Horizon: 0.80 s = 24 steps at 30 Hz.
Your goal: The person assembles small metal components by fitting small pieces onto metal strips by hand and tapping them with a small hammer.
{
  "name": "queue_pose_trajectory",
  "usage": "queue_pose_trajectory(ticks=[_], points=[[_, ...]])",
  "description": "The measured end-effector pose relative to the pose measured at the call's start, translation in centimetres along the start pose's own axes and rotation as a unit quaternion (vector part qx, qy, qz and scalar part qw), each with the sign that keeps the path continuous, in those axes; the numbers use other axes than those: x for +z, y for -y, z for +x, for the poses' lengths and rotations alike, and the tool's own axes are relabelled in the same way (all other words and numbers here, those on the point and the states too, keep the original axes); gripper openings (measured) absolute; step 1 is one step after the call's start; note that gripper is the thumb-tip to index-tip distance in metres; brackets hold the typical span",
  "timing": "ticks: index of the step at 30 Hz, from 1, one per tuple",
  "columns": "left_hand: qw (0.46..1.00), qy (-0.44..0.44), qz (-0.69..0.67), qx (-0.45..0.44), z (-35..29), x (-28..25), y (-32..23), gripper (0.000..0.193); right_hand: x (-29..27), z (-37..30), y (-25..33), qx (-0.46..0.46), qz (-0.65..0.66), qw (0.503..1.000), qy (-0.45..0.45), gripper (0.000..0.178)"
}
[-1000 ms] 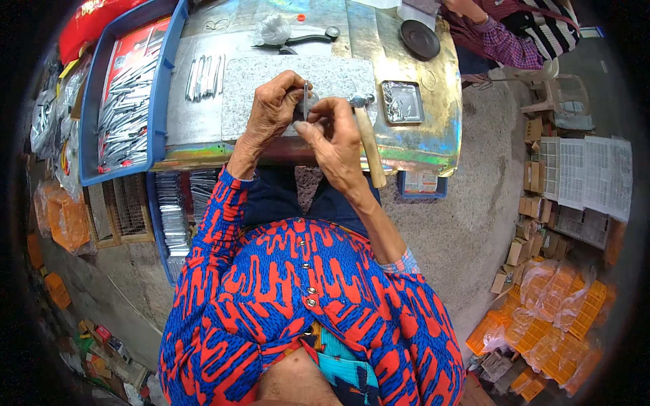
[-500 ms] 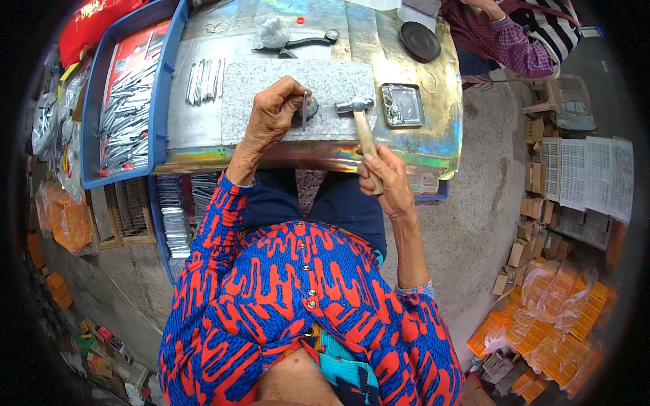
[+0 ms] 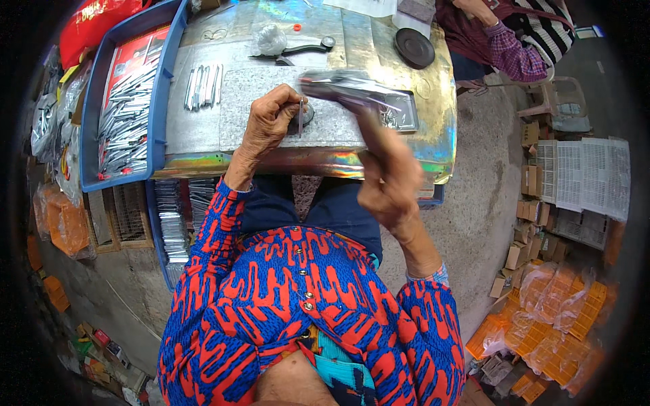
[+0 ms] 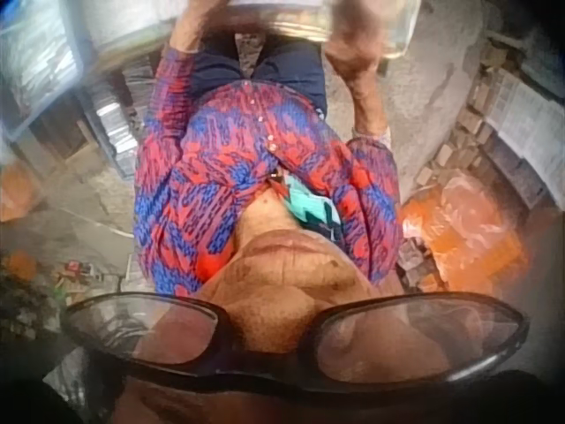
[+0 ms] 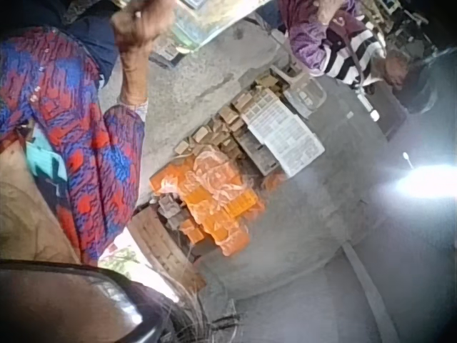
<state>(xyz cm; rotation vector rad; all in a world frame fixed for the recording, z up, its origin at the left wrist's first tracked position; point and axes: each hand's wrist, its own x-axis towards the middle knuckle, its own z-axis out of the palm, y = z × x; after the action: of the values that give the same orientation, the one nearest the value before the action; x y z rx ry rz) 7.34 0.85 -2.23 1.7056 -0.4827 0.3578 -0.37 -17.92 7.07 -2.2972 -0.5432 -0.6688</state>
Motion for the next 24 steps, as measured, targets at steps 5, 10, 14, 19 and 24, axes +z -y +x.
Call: queue_pose_trajectory(ticks=[5,10,14,19,24], points=[[1.000,0.010,0.021,-0.020,-0.1,-0.3,-0.8,0.009,0.6,-0.4,-1.1,0.031,-0.076,0.994,0.068,0.020],[1.000,0.010,0.023,-0.003,0.2,-0.3,-0.8,0.008,1.7,-1.7,-2.5,0.069,-0.067,0.994,0.057,0.016],[1.000,0.013,0.000,-0.015,0.1,-0.1,-0.7,0.008,2.7,-3.9,-3.8,0.304,0.136,0.938,0.096,0.019],[0.999,0.027,0.001,-0.043,0.0,-0.4,-0.5,0.005,2.6,-4.3,-3.9,0.426,0.266,0.855,0.130,0.027],[0.997,0.010,0.004,-0.071,0.2,-0.7,-1.4,0.006,1.6,-3.6,-3.0,0.085,-0.229,0.949,0.197,0.016]])
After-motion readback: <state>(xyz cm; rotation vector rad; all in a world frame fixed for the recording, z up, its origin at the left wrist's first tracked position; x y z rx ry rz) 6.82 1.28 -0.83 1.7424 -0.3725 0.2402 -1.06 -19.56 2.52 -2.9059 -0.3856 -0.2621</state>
